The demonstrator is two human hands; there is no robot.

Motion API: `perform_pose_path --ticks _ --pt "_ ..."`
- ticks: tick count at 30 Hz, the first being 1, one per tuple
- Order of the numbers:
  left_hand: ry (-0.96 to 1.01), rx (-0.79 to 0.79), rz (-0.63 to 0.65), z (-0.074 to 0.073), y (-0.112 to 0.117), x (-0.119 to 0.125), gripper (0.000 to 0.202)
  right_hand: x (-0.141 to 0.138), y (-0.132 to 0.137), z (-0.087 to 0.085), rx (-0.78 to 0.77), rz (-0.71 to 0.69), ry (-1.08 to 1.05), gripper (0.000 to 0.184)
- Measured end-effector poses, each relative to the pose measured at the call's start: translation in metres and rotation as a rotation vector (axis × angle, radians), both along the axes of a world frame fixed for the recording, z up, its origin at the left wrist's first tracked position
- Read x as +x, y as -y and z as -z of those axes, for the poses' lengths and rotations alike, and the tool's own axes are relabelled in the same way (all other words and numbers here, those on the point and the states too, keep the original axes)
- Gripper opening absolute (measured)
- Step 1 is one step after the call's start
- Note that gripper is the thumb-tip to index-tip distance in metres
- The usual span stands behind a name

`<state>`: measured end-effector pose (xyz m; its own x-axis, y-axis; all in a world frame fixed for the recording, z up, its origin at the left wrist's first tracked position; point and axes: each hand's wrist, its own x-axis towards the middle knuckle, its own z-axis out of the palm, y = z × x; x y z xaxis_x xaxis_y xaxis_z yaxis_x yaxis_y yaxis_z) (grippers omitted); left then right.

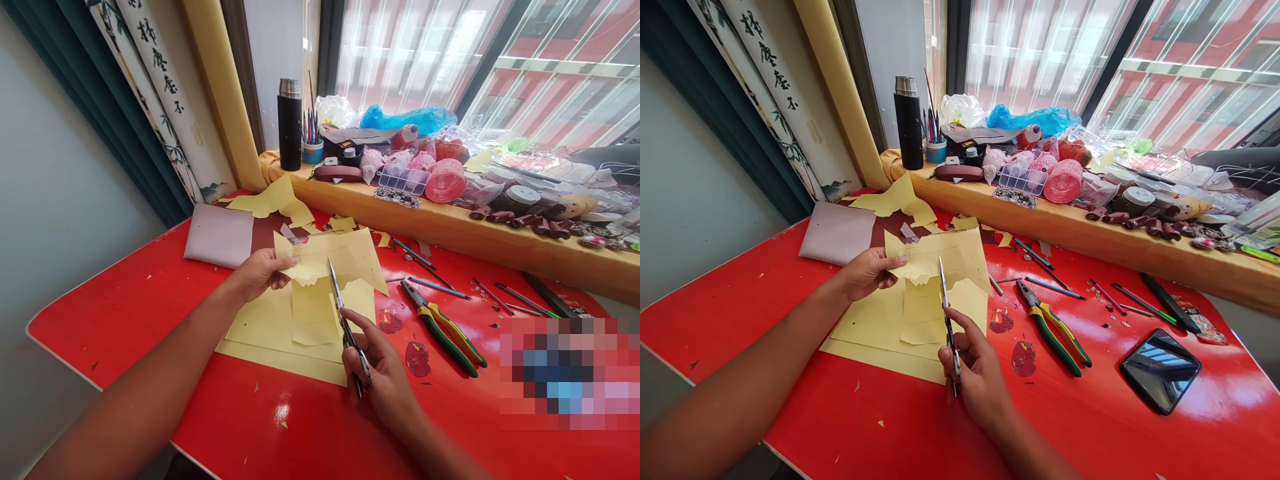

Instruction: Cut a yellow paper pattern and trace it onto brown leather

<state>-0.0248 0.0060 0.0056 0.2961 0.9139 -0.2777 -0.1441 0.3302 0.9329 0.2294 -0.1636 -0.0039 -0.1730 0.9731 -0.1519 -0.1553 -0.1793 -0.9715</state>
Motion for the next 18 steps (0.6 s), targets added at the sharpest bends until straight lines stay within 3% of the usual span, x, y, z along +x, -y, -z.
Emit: perform_pose_path --ticks 18 --pt "-0.047 0.018 0.027 0.0001 0.0007 0.0006 0.033 -0.0004 0.0001 0.0013 0.000 0.004 -0.002 0.071"
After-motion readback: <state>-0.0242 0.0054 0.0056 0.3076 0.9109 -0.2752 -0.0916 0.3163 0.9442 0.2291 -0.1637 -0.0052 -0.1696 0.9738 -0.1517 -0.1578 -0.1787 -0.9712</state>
